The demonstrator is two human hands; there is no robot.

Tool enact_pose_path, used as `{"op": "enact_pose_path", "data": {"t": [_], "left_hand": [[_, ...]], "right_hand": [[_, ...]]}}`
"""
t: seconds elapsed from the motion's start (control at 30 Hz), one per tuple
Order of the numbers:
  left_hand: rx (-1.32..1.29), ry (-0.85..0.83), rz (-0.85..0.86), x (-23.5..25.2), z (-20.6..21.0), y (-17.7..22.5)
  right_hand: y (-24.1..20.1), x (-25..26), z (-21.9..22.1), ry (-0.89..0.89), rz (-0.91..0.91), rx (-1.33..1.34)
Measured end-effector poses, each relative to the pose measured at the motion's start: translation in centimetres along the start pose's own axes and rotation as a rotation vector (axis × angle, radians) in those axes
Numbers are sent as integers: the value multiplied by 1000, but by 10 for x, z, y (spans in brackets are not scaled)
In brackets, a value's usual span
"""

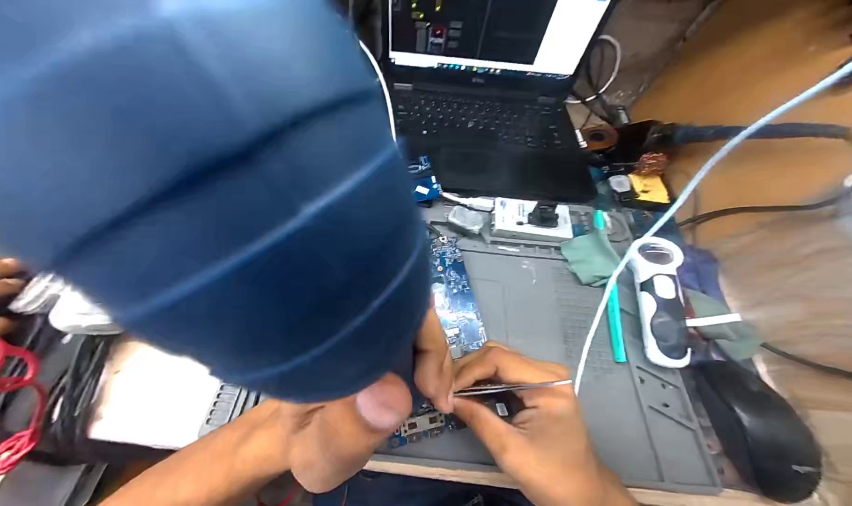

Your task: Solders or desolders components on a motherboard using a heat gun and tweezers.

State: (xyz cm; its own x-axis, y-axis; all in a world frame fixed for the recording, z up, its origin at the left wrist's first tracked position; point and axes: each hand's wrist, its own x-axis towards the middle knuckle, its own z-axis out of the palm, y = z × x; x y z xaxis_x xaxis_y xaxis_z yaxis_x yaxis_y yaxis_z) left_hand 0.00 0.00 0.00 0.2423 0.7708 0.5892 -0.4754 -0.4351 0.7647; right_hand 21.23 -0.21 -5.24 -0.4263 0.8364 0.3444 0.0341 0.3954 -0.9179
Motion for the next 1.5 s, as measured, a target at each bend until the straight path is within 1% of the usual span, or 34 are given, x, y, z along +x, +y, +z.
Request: {"op": "enact_pose_path", "data": {"t": [0.1, 0.33, 0.5, 1.27, 1.5], "left_hand": [[-44, -4, -16, -1, -1, 1], [-16, 26, 52, 1, -1, -3], [-7, 58, 25, 1, 2, -1], [-37, 65, -8, 1, 0, 3], [-26, 48, -15, 4, 1, 6]], "right_hand": [[1, 0, 1, -6, -15, -3], [7, 2, 2, 6, -81, -18], [1, 0, 0, -12, -28, -2], [1, 0, 3, -4, -28, 15], [-2, -2, 2, 5, 18, -4]]}}
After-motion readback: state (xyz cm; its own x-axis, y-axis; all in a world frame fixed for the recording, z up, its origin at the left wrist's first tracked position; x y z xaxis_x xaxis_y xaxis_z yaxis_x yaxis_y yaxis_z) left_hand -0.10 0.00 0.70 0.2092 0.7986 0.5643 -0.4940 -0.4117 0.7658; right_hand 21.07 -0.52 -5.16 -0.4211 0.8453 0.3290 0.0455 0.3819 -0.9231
